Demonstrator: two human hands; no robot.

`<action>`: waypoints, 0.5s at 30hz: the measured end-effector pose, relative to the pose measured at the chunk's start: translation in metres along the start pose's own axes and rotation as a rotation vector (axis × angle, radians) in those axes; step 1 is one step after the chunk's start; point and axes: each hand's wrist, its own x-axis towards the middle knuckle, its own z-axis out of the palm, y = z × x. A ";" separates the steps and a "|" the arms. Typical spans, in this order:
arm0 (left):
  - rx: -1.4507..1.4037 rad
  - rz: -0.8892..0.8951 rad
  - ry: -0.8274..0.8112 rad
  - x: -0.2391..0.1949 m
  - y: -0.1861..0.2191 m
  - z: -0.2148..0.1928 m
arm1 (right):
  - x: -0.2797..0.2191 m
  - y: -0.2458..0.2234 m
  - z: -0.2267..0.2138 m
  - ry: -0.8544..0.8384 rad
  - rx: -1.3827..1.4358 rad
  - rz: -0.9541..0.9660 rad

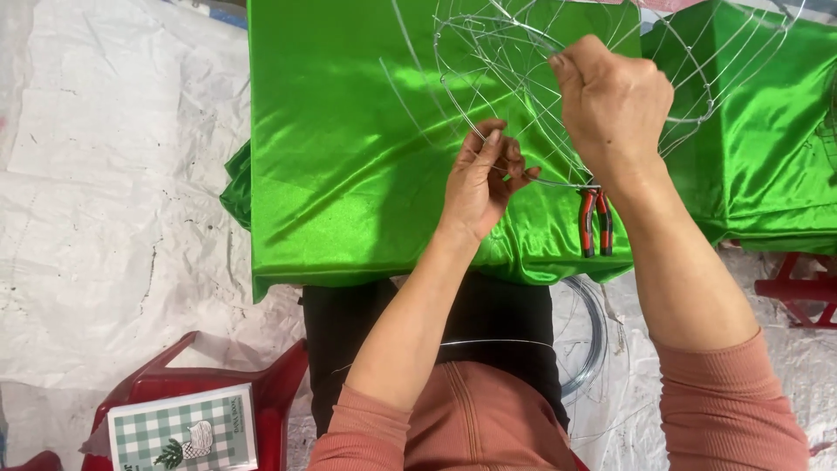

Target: Shaping and assembling a wire cage base by cutting and twisting metal wires.

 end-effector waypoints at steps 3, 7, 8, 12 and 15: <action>-0.059 0.002 -0.070 0.005 -0.006 0.017 | 0.011 0.012 0.005 0.111 -0.133 -0.032; -0.165 -0.042 -0.113 0.010 -0.012 0.046 | 0.026 0.037 0.005 0.119 -0.171 0.036; -0.168 -0.053 -0.125 0.011 -0.014 0.050 | 0.029 0.045 0.007 0.154 -0.153 0.025; -0.174 -0.026 -0.144 0.016 -0.026 0.052 | 0.035 0.056 0.008 0.216 -0.210 -0.077; -0.163 0.000 -0.162 0.013 -0.028 0.053 | 0.038 0.050 0.002 0.204 -0.228 -0.128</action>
